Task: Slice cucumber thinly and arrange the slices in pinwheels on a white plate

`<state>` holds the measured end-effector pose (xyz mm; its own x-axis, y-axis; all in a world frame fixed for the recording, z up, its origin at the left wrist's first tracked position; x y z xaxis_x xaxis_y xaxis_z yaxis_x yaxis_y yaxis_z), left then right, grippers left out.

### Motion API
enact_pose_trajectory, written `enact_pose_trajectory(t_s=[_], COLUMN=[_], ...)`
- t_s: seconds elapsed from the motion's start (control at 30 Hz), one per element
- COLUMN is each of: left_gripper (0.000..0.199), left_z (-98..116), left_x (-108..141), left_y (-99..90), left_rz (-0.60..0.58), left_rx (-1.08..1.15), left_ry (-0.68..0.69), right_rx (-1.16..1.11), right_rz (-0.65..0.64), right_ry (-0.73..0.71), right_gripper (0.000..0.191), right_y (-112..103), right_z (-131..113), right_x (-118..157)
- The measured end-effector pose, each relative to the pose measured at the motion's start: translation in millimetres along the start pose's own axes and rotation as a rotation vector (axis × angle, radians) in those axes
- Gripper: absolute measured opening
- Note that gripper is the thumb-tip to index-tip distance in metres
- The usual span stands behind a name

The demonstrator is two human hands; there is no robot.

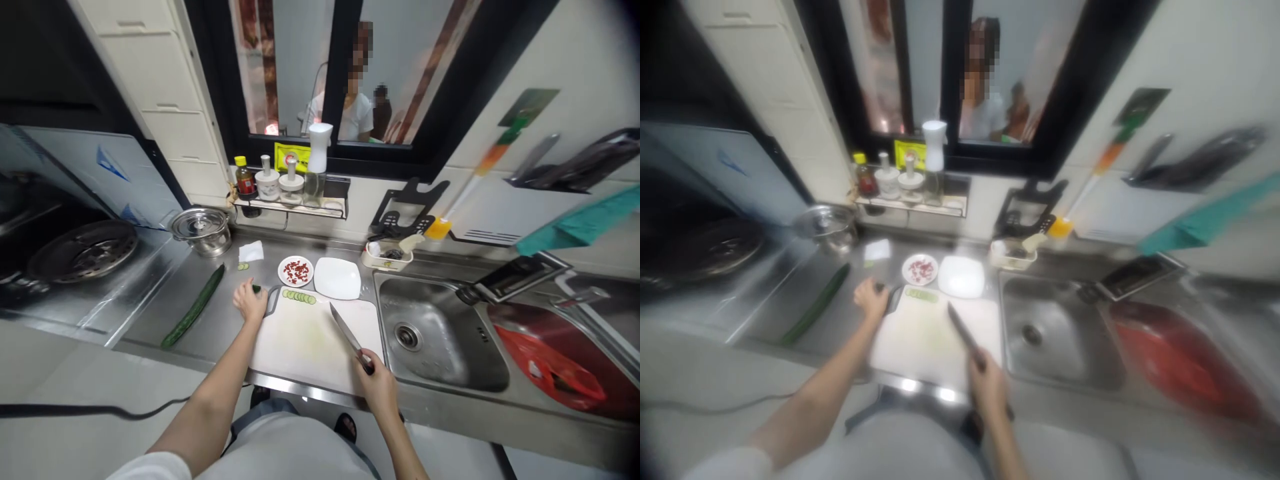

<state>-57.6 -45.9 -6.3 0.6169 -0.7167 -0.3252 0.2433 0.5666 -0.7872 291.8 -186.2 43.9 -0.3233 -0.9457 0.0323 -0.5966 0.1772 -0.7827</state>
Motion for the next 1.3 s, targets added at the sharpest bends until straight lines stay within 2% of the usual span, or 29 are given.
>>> enact_pose_trajectory(t_s=[0.07,0.17,0.23,0.37,0.5,0.6,0.8,0.93,1.03,1.1,1.2,1.3], left_gripper=[0.043,0.031,0.028,0.032,0.031,0.027,0.019,0.016,0.018,0.02,0.02,0.02], left_z=[17.9,47.9,65.9,91.5,103.9,106.8,107.5,101.9,93.1,86.7,79.0,75.3], left_x=[17.5,47.2,63.0,75.1,73.8,72.5,72.5,71.6,69.9,68.2,65.7,63.7], left_y=[0.5,7.4,13.0,24.2,31.7,33.3,32.9,37.3,39.1,37.7,33.3,29.0], left_rz=[-0.063,-0.284,-0.404,-0.523,-0.6,-0.63,-0.609,-0.66,-0.741,-0.824,-1.016,-1.16], left_rx=[0.059,0.156,0.188,0.115,0.008,-0.01,0.072,0.203,0.315,0.376,0.417,0.329], left_ry=[0.164,0.422,0.517,0.515,0.498,0.511,0.508,0.366,0.248,0.234,0.324,0.48], right_rx=[-0.035,-0.064,-0.084,-0.128,-0.133,-0.124,-0.121,-0.116,-0.1,-0.084,-0.072,-0.063], right_rz=[0.012,0.007,-0.002,0.006,-0.012,-0.026,-0.037,-0.04,-0.028,-0.031,-0.056,-0.075], right_ry=[0.001,0.042,0.06,0.056,0.058,0.07,0.077,0.073,0.066,0.067,0.063,0.051], right_gripper=[0.05,0.05,0.049,0.046,0.045,0.044,0.044,0.045,0.046,0.045,0.044,0.044], right_y=[0.3,1.4,2.1,1.3,-1.0,-2.7,-3.9,-3.3,-2.7,-2.5,-2.2,-0.4], right_z=[-2.2,-2.7,-2.9,-4.2,-3.7,-0.3,6.5,6.6,5.3,4.0,2.1,1.6], right_x=[1.5,3.0,3.5,4.5,7.6,10.3,12.6,12.6,12.1,12.0,12.7,13.8])
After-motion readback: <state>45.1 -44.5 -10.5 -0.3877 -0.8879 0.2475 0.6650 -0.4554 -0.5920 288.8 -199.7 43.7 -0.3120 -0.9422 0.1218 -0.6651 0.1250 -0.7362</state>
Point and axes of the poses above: each hand's wrist, its own x-axis away from the middle knuckle, its own y-axis out of the palm, z = x × y, the point moved 3 cm from there along -x, towards the middle knuckle, and after that the axes turned 4 degrees about z, right-handed, at the moved point
